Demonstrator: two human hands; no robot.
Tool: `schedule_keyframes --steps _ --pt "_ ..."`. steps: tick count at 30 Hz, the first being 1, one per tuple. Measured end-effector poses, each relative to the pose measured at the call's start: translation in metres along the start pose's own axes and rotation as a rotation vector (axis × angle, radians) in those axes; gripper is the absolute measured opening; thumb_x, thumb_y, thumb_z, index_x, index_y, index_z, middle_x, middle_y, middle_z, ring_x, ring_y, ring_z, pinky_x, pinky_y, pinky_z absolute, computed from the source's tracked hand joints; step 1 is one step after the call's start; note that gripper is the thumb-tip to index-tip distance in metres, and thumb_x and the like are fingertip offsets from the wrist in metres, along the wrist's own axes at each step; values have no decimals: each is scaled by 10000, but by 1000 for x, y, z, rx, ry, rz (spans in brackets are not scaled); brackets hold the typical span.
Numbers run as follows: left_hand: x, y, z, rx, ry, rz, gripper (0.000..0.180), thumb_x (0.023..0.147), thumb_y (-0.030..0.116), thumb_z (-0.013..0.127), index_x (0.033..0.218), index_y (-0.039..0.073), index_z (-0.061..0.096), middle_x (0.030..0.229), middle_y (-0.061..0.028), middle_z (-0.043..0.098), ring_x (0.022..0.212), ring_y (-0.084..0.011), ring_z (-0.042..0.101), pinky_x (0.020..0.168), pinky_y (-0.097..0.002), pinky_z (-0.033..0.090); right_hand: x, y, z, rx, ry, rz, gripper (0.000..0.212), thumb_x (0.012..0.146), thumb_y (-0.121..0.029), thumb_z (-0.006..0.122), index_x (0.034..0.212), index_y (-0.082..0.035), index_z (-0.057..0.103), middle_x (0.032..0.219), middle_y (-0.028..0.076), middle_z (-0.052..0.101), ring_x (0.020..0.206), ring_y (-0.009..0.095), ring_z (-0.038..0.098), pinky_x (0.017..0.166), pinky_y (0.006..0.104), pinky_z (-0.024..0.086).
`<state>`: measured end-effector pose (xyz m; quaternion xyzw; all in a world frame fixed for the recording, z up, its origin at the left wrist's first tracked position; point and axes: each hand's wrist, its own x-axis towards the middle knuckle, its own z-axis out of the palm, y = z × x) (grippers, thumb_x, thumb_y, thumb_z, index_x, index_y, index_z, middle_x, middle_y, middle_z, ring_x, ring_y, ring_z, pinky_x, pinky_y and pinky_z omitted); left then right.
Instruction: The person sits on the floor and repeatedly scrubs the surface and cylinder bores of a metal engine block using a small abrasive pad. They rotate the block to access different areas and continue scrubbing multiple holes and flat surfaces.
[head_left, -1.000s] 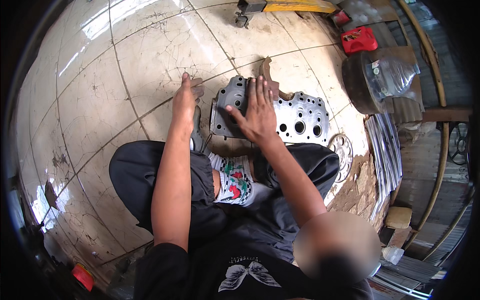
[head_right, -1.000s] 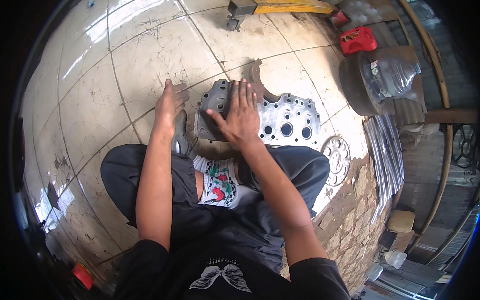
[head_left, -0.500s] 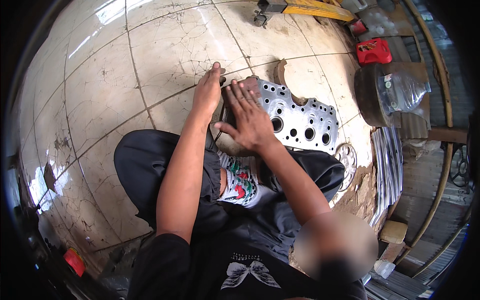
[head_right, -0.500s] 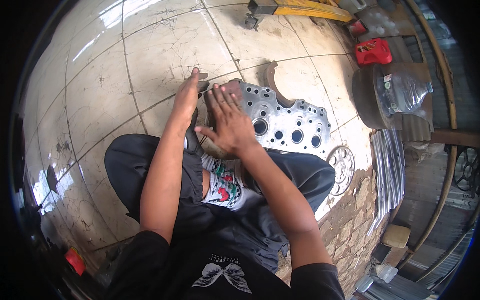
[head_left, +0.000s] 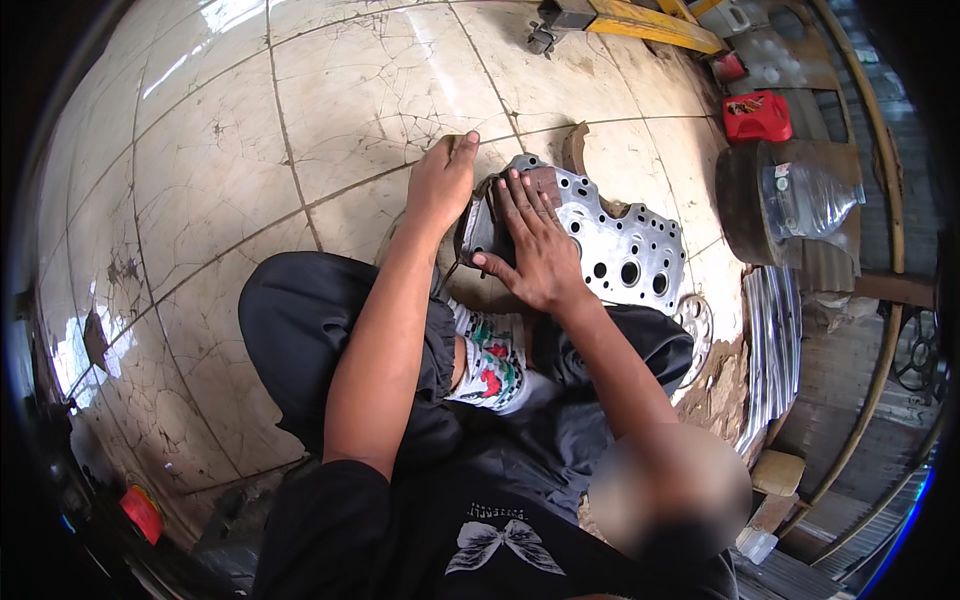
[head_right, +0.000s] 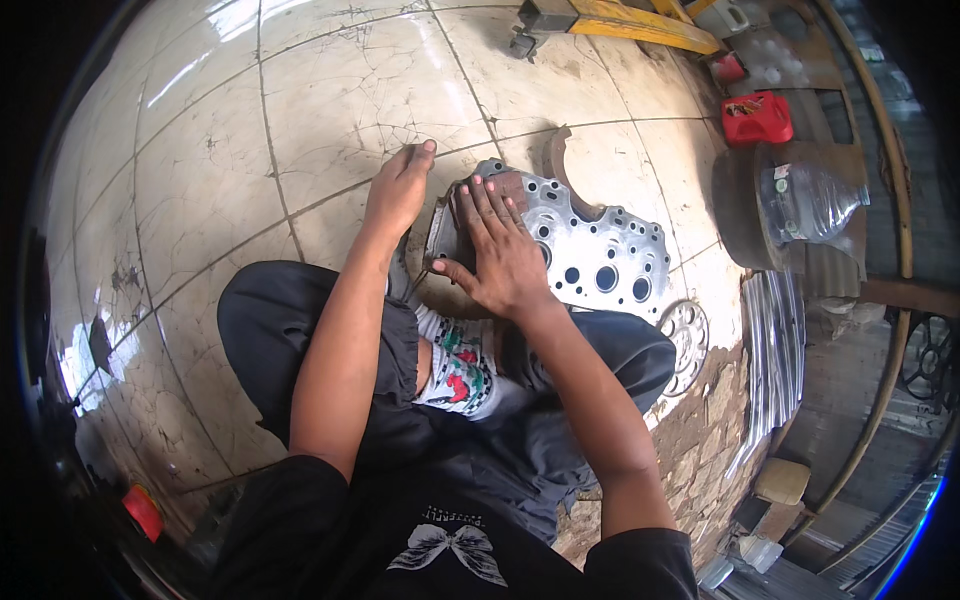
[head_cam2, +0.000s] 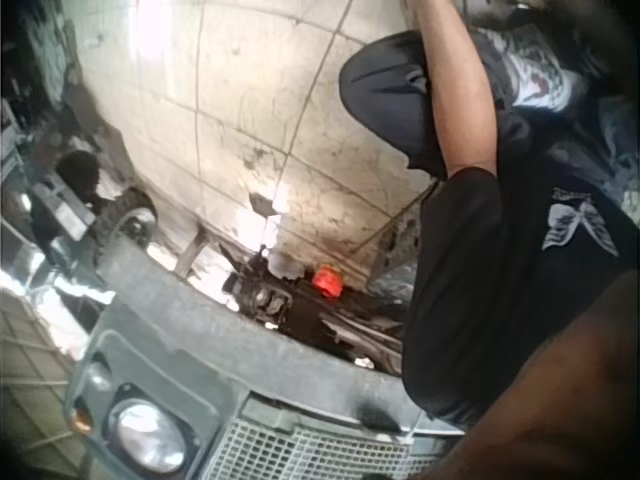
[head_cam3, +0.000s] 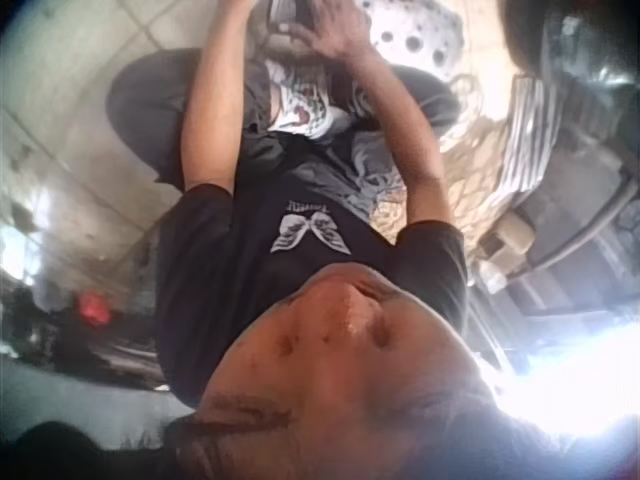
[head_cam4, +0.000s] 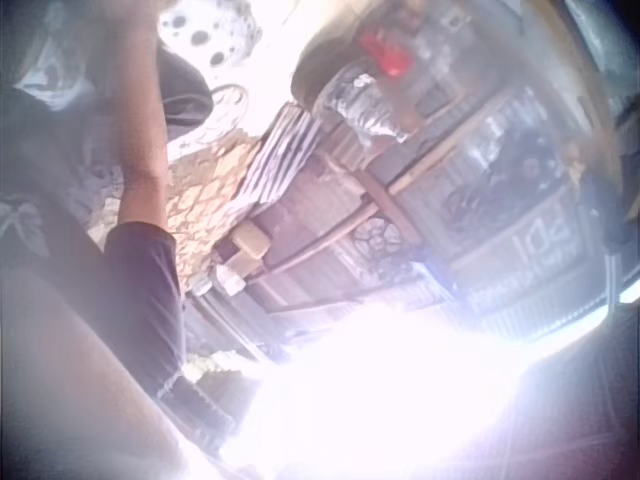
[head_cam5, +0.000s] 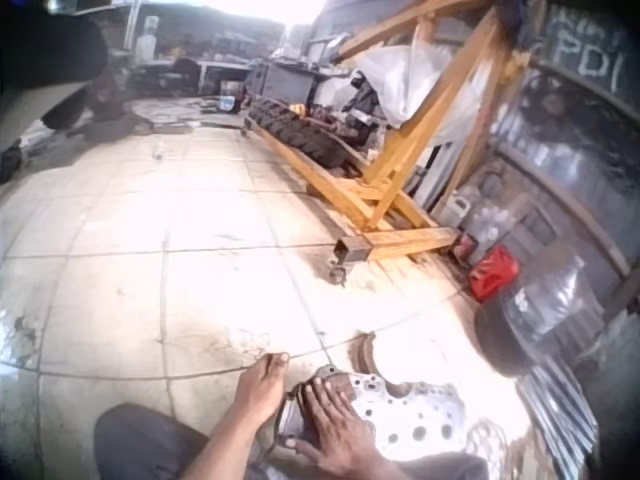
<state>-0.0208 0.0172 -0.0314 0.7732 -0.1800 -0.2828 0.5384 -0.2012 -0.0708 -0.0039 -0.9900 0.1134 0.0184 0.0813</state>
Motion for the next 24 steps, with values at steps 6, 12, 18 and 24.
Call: schedule_keyframes --steps 6,12,18,24 --pt "-11 11 9 68 -12 153 576 1101 481 480 1175 -49 694 1120 -321 717 1116 -514 661 983 -550 504 10 6 6 -73 81 148 1048 1015 -773 395 1675 23 229 1738 275 224 1626 393 213 1334 478 182" --pt "-11 -3 12 72 -25 70 514 1107 423 491 1224 -31 700 1198 -302 715 1187 -460 656 1030 -510 488 13 6 6 23 138 221 1059 1005 -759 455 1662 47 252 1730 271 255 1622 388 237 1326 490 194" --pt "-2 -19 15 -214 -188 -104 502 1106 368 510 1326 -51 675 1323 -276 701 1232 -412 664 1040 -455 493 19 2 11 -63 198 222 1096 986 -765 494 1646 79 266 1711 310 265 1603 436 263 1315 516 209" --pt "-13 -13 14 -262 -160 -163 344 1064 138 528 1322 1 710 1347 -232 709 1278 -324 655 1065 -398 484 2 -16 13 -69 148 216 1009 1000 -666 564 1642 65 297 1693 319 303 1591 445 292 1311 536 209"
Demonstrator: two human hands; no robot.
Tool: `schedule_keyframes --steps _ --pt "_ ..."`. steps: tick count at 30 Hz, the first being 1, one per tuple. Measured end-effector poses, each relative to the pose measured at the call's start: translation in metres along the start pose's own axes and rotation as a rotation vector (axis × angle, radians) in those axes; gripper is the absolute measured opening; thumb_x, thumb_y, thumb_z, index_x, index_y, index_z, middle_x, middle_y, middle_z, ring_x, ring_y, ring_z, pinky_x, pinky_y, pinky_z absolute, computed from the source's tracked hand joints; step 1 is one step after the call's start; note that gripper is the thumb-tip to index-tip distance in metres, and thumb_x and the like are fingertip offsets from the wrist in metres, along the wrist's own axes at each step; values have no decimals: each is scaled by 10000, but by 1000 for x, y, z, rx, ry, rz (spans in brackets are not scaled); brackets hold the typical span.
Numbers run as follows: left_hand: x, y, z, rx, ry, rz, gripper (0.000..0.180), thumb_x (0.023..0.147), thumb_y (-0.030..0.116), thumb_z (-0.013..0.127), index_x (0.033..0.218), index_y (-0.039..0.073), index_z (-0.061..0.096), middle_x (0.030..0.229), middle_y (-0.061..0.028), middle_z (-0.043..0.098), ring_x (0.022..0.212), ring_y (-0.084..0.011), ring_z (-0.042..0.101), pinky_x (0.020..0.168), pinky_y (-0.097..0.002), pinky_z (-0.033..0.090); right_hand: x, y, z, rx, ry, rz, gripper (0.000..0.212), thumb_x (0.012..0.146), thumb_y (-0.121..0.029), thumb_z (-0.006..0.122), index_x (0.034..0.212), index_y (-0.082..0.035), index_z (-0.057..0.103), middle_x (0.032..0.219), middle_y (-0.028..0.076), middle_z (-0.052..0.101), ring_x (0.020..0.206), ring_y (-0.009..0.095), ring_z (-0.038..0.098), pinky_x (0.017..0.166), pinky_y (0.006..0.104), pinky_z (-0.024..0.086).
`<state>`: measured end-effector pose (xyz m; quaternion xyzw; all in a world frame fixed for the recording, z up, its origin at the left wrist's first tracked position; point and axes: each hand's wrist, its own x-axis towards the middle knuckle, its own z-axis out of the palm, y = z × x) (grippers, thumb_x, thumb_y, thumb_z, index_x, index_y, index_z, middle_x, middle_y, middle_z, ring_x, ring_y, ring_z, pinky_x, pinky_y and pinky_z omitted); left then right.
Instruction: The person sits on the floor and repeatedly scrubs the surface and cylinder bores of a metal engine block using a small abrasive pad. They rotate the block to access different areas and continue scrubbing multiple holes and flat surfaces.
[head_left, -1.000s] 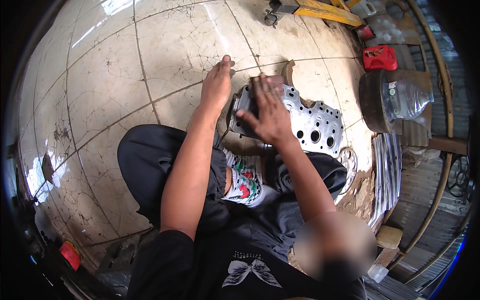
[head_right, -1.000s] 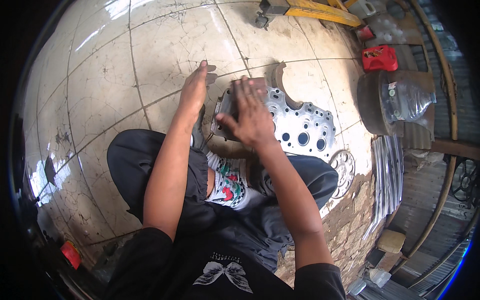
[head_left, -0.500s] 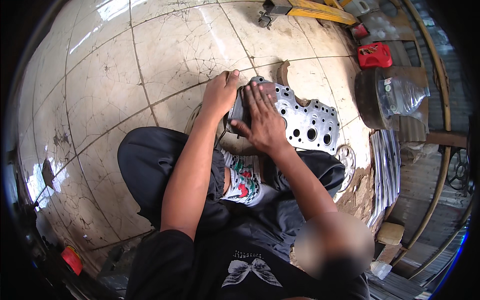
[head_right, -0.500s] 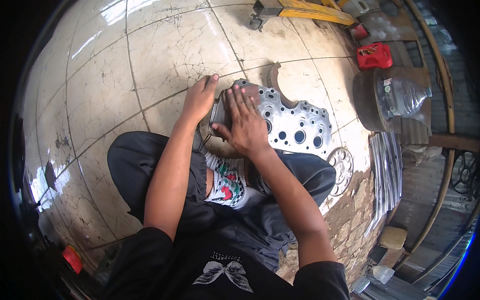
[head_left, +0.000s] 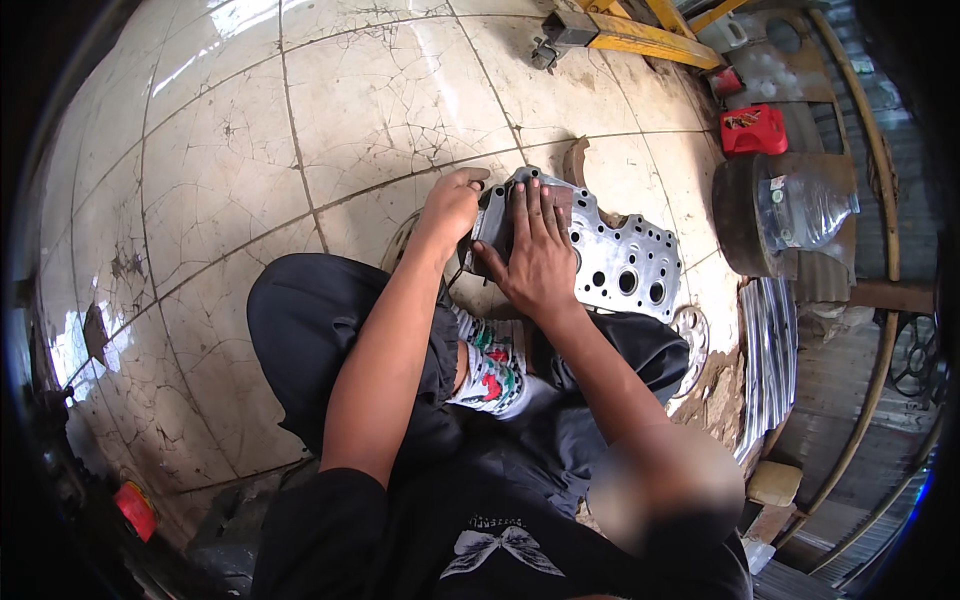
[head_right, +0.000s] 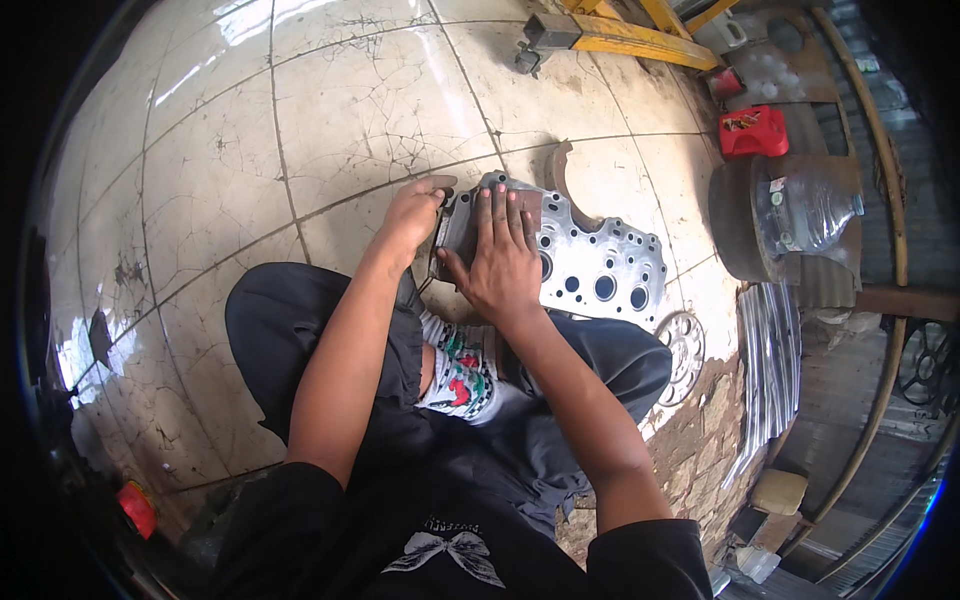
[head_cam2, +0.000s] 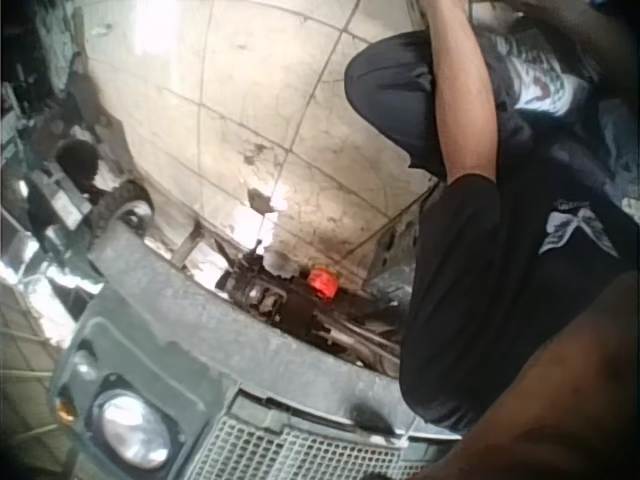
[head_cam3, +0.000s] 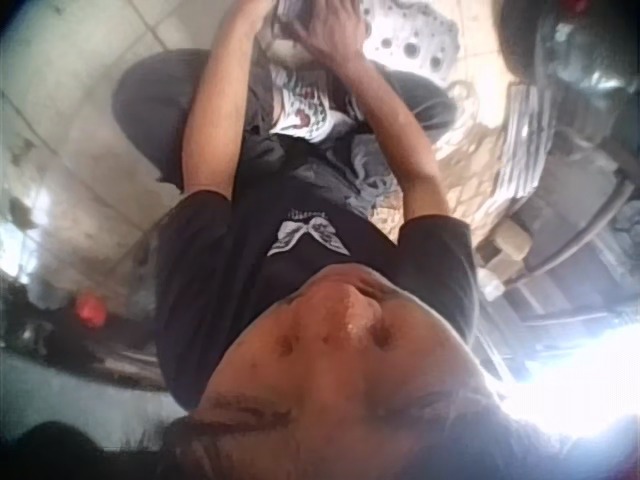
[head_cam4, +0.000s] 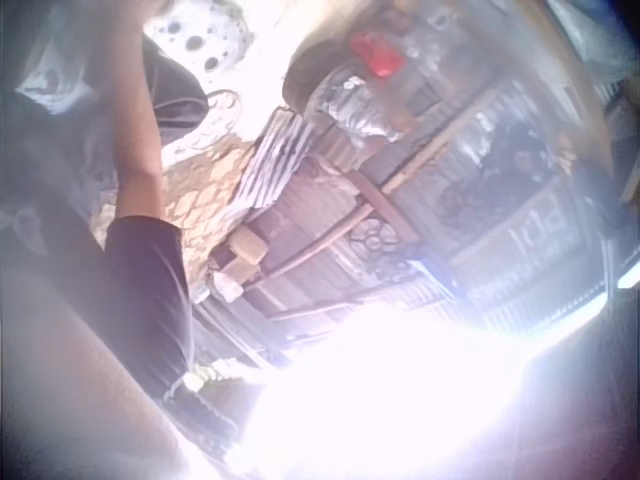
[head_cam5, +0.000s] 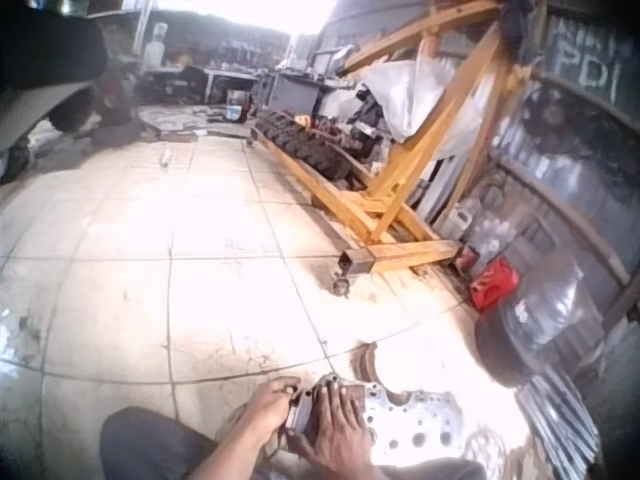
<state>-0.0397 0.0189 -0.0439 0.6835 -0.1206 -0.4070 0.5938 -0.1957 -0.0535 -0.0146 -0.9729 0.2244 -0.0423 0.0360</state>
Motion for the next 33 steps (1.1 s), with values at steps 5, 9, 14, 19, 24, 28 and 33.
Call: schedule_keyframes --steps 5,9,14,19,24,28,33 --pt "8 5 5 -45 80 133 325 1051 199 549 1241 -1 722 1178 -249 751 1098 -379 729 957 -451 542 37 -6 0 50 94 120 912 1063 -602 502 1636 75 293 1694 323 294 1597 448 267 1302 542 222" --pt "-5 -15 8 236 239 211 371 1060 301 566 1198 -5 725 1168 -296 726 1114 -476 680 966 -531 521 -10 -22 11 105 0 127 932 1042 -582 543 1652 65 266 1723 307 242 1610 450 235 1320 538 166" --pt "-6 4 15 427 126 258 475 1041 412 610 1159 -33 723 1099 -314 730 1104 -496 674 971 -546 515 31 -7 6 171 151 207 768 1053 -400 553 1644 32 321 1706 301 293 1595 454 268 1308 555 200" --pt "-4 -6 17 389 78 341 542 1027 455 634 1204 -50 720 1147 -307 736 1127 -489 686 988 -518 532 -10 -24 23 266 106 213 952 923 -364 644 1666 51 219 1720 311 242 1619 452 203 1322 570 140" --pt "-1 -14 20 564 62 400 594 987 387 739 1394 -30 628 1319 -310 688 1240 -439 667 1043 -472 521 -18 -11 -4 1142 219 200 1049 797 -60 654 1699 9 124 1720 308 254 1622 409 241 1321 483 182" --pt "9 -21 7 370 -107 276 568 1008 280 712 1499 47 547 1411 -263 631 1268 -448 632 1075 -475 509 -28 32 -10 1086 624 546 754 950 19 605 1647 20 316 1581 338 472 1492 390 482 1235 454 365" --pt "-26 -1 34 872 279 665 671 1048 301 643 1610 9 418 1669 -289 372 1554 -427 362 1268 -551 293 -36 90 7 403 596 632 620 1069 -262 593 1565 65 416 1515 315 537 1435 463 490 1205 517 372"
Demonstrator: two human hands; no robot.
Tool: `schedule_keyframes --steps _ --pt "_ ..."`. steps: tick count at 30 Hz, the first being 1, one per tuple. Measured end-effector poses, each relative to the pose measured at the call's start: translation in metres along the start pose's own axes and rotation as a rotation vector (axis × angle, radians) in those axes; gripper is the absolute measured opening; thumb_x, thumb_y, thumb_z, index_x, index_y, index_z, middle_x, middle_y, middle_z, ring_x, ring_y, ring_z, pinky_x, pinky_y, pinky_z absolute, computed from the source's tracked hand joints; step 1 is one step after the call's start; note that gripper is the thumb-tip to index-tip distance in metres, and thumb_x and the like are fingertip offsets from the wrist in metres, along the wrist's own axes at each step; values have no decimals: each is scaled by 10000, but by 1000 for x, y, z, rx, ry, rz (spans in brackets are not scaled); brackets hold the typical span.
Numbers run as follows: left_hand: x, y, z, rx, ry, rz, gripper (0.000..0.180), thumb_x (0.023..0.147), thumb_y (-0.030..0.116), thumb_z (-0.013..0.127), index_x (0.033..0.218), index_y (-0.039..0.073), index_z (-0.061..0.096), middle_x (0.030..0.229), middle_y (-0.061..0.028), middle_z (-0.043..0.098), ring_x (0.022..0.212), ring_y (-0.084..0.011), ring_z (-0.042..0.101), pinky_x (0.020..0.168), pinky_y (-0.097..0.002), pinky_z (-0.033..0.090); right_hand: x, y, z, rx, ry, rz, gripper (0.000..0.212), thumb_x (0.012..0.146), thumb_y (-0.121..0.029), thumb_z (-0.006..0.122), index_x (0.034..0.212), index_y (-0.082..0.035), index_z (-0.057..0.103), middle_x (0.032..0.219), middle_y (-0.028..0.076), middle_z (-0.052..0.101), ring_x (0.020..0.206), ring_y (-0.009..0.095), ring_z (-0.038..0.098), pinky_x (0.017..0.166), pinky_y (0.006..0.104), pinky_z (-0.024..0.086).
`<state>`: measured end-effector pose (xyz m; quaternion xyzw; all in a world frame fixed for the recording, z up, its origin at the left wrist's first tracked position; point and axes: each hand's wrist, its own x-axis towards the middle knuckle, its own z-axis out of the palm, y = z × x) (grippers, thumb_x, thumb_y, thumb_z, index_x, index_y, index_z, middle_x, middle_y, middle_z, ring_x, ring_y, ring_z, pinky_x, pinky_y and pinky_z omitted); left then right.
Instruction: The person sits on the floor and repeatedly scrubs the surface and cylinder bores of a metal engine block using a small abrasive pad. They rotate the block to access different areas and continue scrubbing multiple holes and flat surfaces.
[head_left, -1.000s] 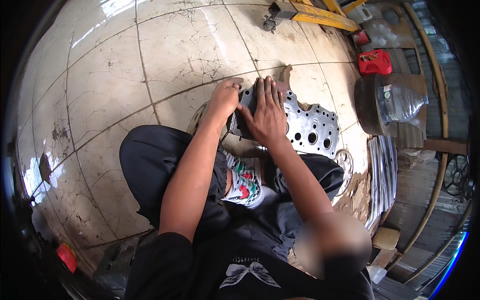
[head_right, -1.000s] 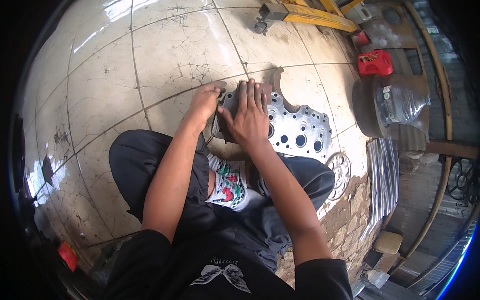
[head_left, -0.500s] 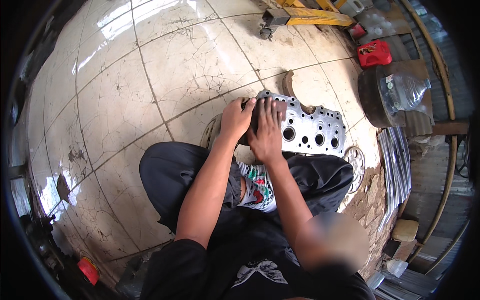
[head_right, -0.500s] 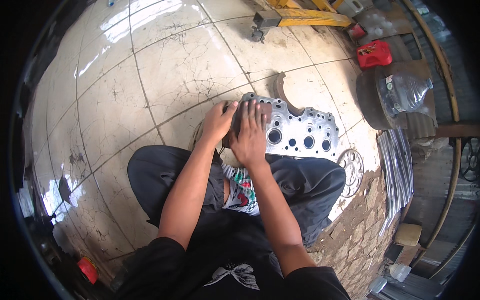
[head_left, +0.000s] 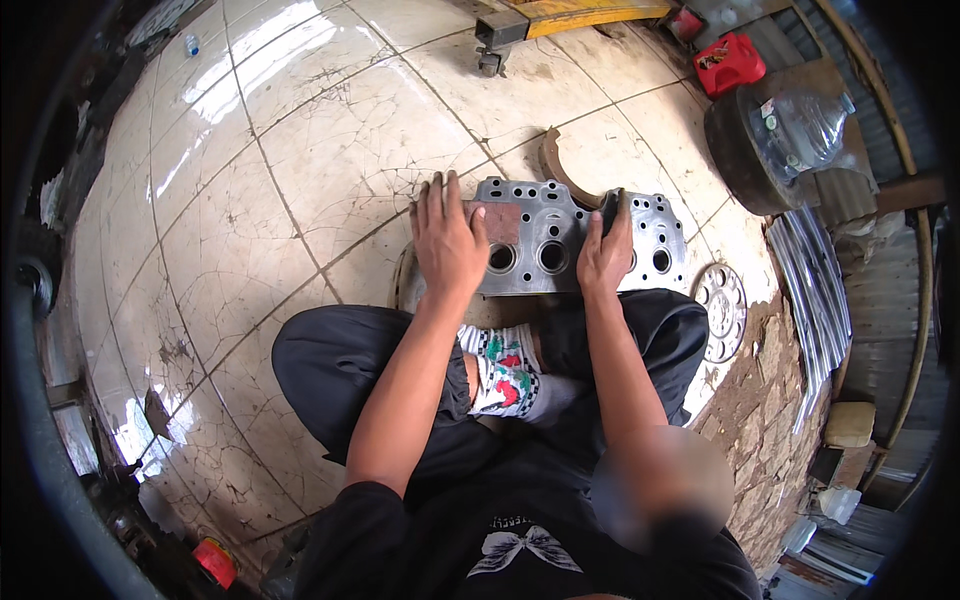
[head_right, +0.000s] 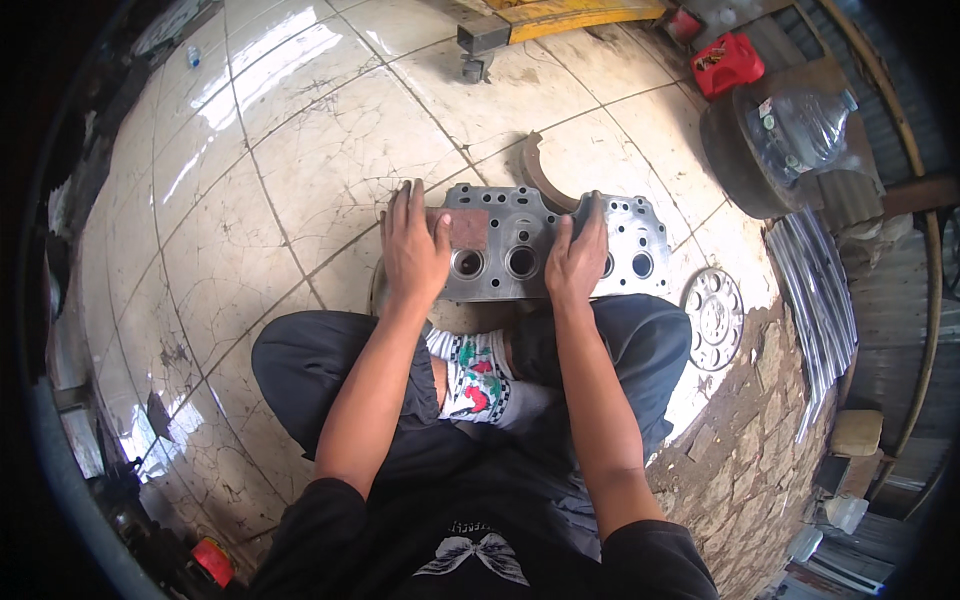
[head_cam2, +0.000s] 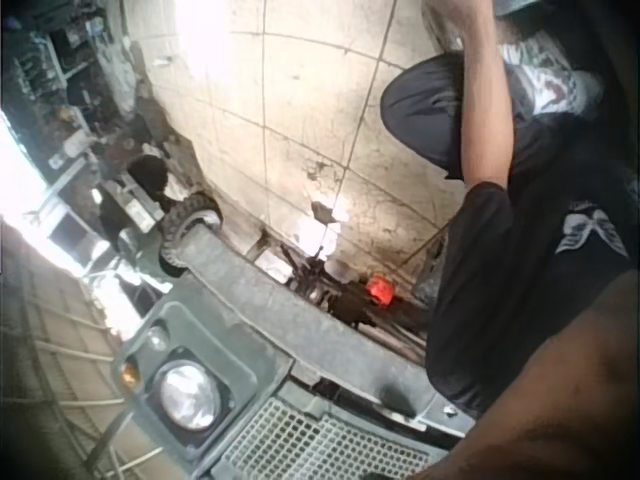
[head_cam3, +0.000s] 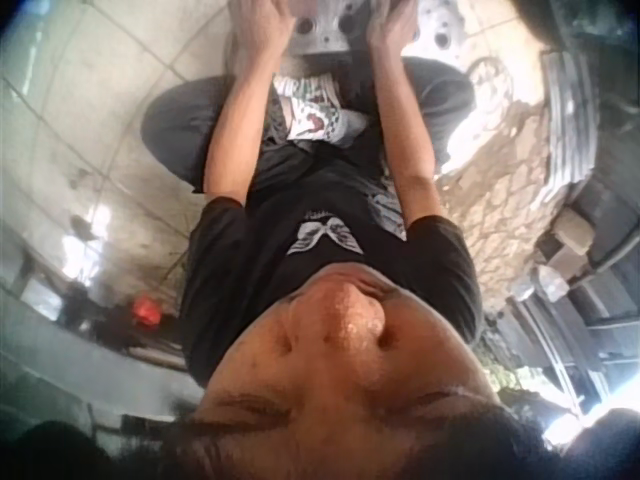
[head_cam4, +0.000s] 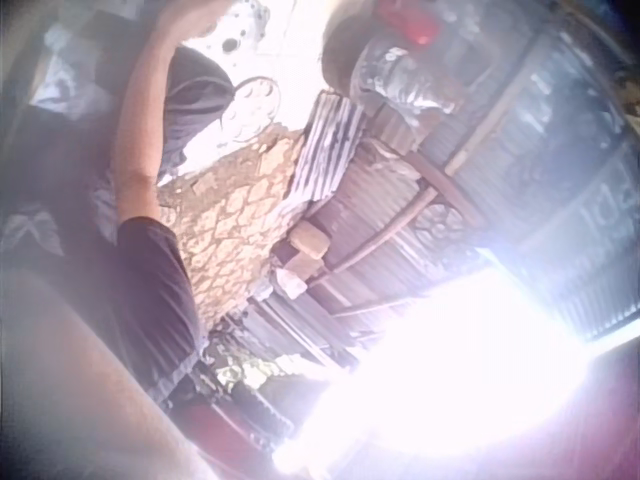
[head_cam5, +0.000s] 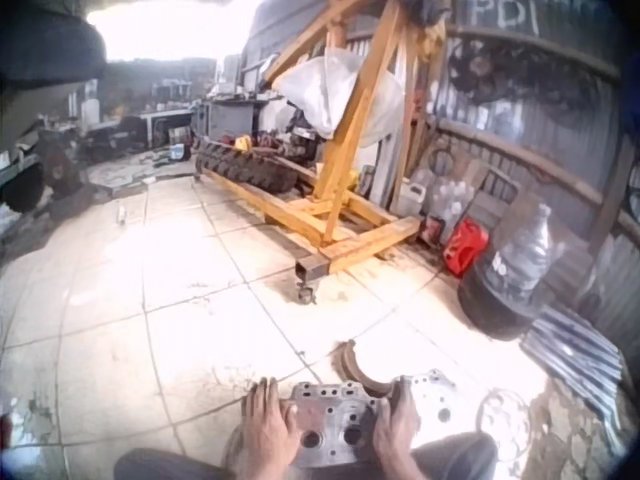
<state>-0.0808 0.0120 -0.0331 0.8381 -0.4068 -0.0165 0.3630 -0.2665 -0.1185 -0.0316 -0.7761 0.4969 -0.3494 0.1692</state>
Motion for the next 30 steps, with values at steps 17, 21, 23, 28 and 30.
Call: schedule_keyframes --steps 17,21,23,28,30 --pt "14 15 35 255 -231 435 767 1087 432 527 1641 -49 303 1747 -220 239 1629 -372 206 1318 -502 224 24 -2 5 -370 -34 -212 407 1021 -423 632 1073 -56 801 1461 228 555 1373 444 486 1159 583 358" --pt "44 13 41 277 -171 386 780 1093 465 494 1653 -37 287 1749 -220 240 1633 -359 202 1322 -499 209 26 3 16 -339 -48 -260 401 1032 -408 615 1071 -55 800 1551 232 527 1515 459 387 1248 574 288" --pt "55 15 46 258 -128 350 790 1096 491 473 1651 -41 290 1743 -227 256 1629 -359 217 1318 -497 219 26 2 16 -339 -88 -245 418 1047 -408 593 1096 -45 793 1565 227 522 1540 452 359 1268 568 263" --pt "-5 9 25 259 -250 490 839 1086 526 477 1650 -60 271 1745 -247 234 1635 -387 185 1324 -491 194 26 6 14 -342 -73 -245 449 1058 -416 578 1112 -18 780 1545 220 541 1529 441 380 1271 568 260" --pt "-27 7 19 245 -274 503 844 1087 529 468 1655 -59 260 1747 -241 232 1637 -378 183 1331 -488 173 24 4 11 -371 -76 -260 470 1059 -410 577 1081 18 769 1431 243 621 1506 458 415 1262 578 274"
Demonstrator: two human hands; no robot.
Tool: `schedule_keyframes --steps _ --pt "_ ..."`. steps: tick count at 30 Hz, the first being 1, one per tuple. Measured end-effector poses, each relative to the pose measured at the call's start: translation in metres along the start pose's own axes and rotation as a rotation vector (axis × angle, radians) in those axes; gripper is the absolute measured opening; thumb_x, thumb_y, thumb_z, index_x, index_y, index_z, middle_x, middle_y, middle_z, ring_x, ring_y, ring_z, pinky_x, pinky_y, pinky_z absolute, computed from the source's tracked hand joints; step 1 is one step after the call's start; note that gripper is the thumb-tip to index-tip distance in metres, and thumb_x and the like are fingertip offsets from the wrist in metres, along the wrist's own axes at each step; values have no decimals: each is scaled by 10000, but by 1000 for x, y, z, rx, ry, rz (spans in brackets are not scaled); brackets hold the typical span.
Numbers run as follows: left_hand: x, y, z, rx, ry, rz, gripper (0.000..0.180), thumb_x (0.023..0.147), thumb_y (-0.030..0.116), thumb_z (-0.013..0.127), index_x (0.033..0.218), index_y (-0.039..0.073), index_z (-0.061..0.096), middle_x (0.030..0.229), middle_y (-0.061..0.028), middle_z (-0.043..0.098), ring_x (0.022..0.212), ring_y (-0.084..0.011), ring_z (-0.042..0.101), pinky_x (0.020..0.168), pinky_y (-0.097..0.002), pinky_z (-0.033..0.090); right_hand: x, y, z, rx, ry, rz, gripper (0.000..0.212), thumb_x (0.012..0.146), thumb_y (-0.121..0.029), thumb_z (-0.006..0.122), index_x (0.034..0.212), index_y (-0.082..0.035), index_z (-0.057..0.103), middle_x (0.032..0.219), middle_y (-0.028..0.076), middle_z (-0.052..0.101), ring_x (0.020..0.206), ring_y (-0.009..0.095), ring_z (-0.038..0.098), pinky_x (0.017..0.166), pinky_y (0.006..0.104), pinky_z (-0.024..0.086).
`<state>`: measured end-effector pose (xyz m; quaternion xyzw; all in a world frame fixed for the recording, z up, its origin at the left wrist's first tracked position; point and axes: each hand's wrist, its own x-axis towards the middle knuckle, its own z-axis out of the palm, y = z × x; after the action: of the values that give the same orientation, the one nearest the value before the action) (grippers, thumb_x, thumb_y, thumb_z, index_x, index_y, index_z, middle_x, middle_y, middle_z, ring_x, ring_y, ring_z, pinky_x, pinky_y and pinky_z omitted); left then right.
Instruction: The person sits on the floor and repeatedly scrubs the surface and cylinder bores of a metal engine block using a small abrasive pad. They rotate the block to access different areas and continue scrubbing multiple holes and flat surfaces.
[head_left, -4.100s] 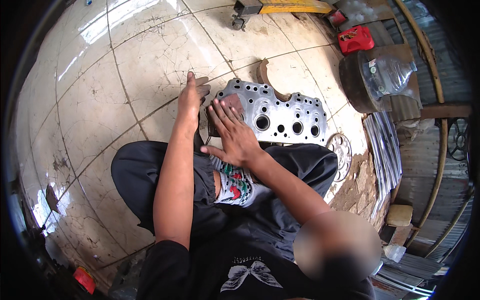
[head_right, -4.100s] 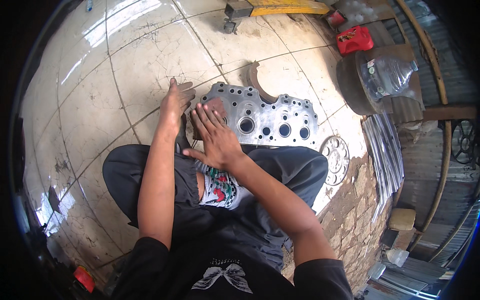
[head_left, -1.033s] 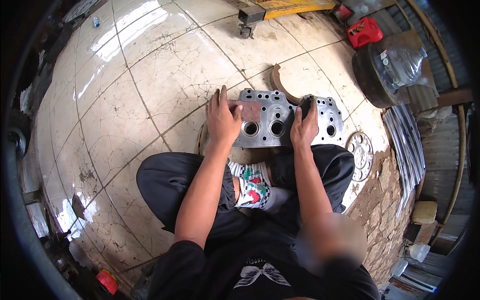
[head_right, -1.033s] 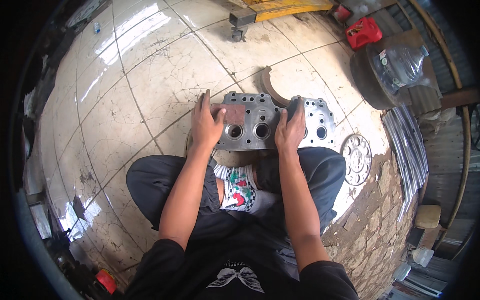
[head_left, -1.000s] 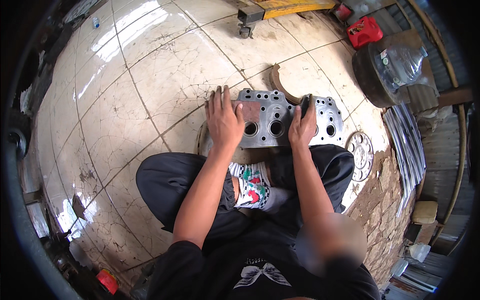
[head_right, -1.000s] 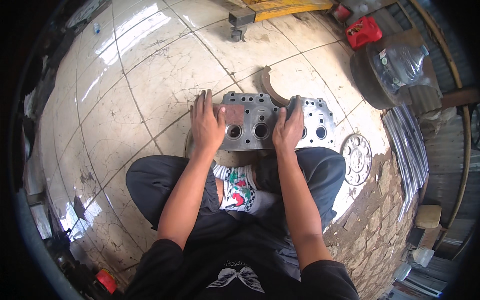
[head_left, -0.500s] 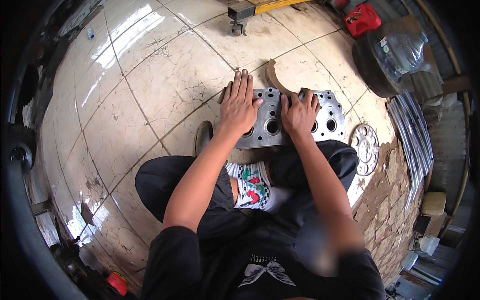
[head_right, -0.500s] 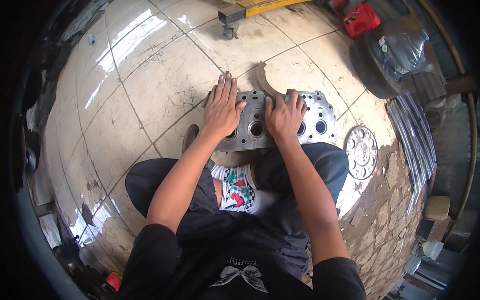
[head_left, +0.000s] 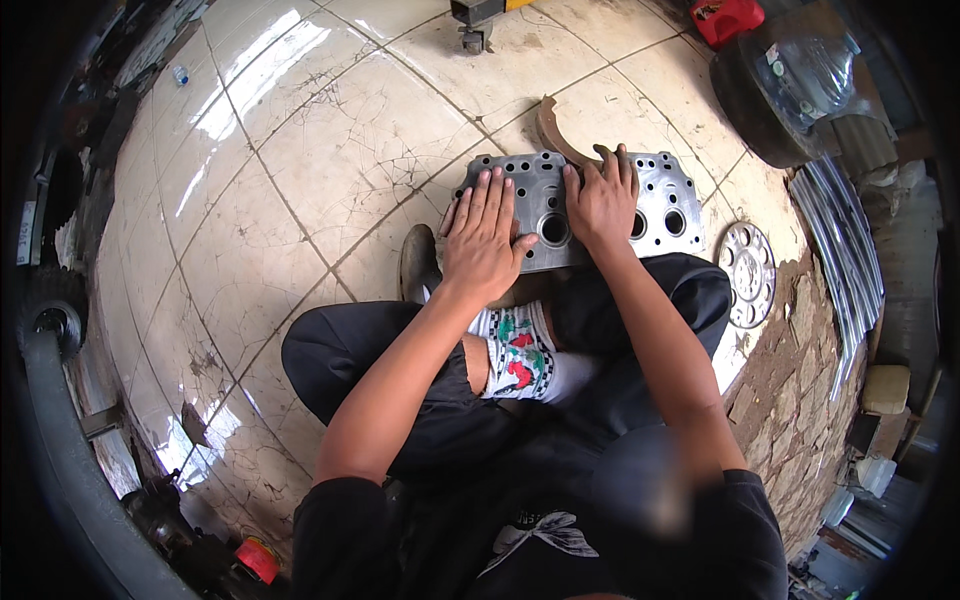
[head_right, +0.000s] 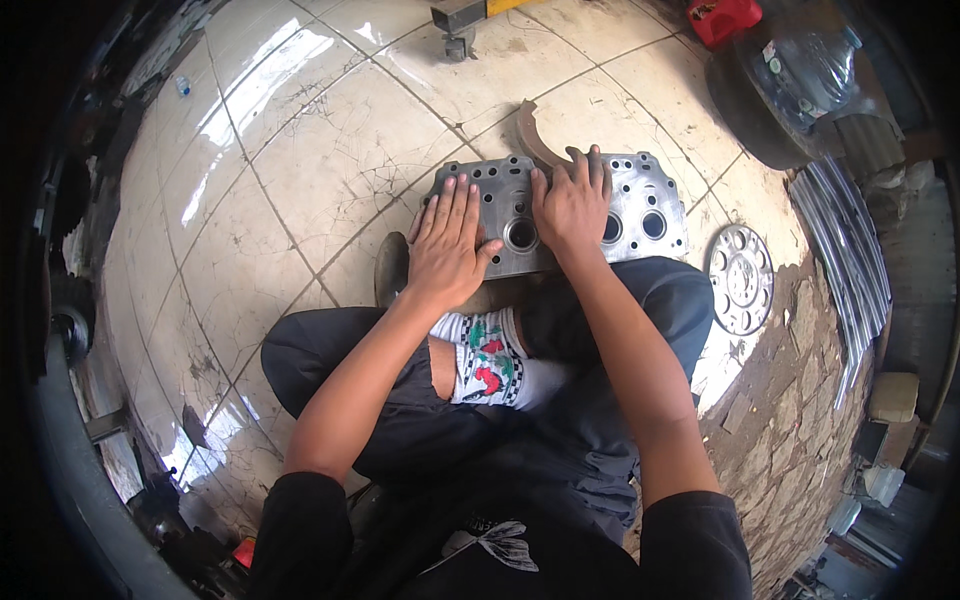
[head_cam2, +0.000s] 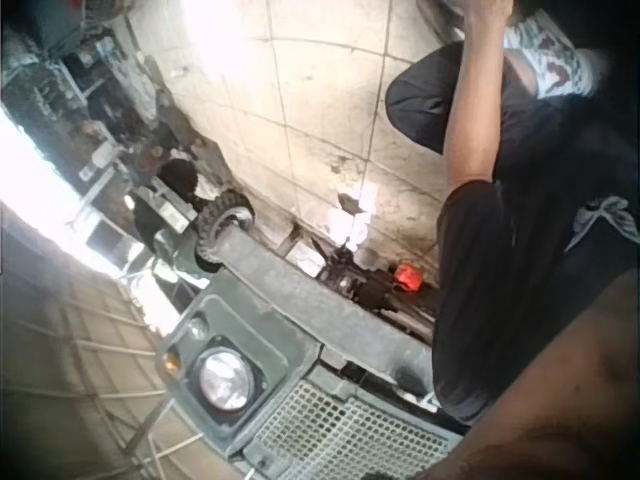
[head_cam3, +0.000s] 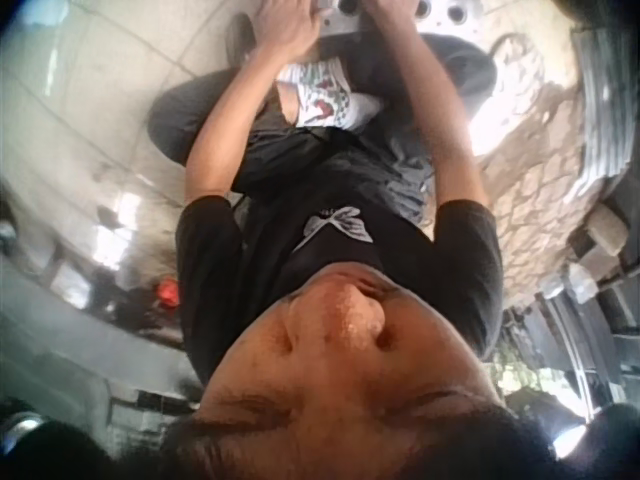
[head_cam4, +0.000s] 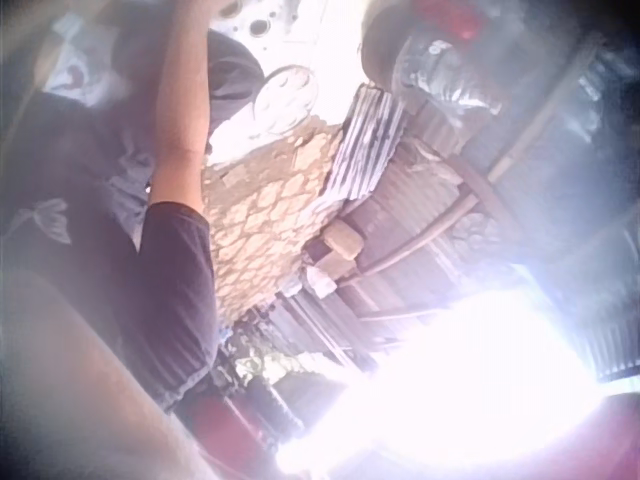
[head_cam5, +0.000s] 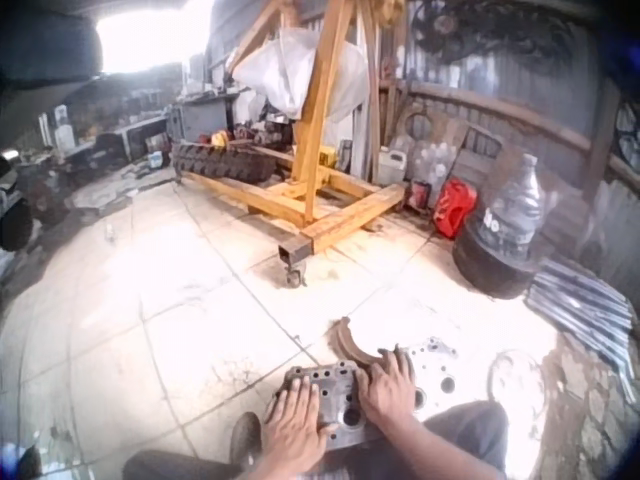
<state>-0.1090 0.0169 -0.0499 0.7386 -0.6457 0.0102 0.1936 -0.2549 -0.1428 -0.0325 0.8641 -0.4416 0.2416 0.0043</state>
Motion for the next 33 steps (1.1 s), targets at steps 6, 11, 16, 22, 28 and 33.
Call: schedule_keyframes --steps 6,11,16,22,28,33 --pt "43 -8 3 42 54 -78 797 1099 493 457 1653 -50 274 1747 -235 235 1636 -360 196 1335 -487 164 3 -1 5 -15 -37 -5 505 1075 -437 540 1031 21 749 1264 260 688 1494 470 431 1259 587 274" --pt "-30 21 -1 10 -33 -135 798 1101 483 451 1644 -76 281 1744 -257 232 1638 -363 189 1335 -480 142 -1 3 4 17 -47 18 514 1074 -440 536 1023 25 749 1252 257 693 1504 468 419 1272 588 254" --pt "-8 19 -3 15 41 -238 776 1107 436 449 1650 -81 248 1744 -270 211 1631 -397 190 1326 -509 175 1 -9 2 -10 -45 19 501 1075 -437 551 1022 21 745 1208 257 707 1472 483 450 1262 584 276" --pt "-15 34 -4 2 -35 -159 785 1106 455 450 1656 -66 245 1750 -260 201 1640 -380 167 1331 -499 165 -1 -3 -1 51 -77 37 482 1075 -433 562 1048 13 744 1205 252 719 1484 499 430 1264 587 288" --pt "3 55 8 17 -47 -140 781 1106 444 448 1661 -63 236 1756 -259 180 1644 -375 155 1335 -493 146 8 6 3 48 24 5 432 1056 -393 585 962 -18 779 1020 218 765 1331 457 598 1156 500 453" --pt "21 60 17 116 48 -207 788 1098 445 472 1648 -79 261 1745 -267 215 1634 -391 186 1332 -500 156 77 71 -25 133 -62 -17 353 1046 -405 599 1101 -103 773 1067 150 786 951 394 755 854 468 596"
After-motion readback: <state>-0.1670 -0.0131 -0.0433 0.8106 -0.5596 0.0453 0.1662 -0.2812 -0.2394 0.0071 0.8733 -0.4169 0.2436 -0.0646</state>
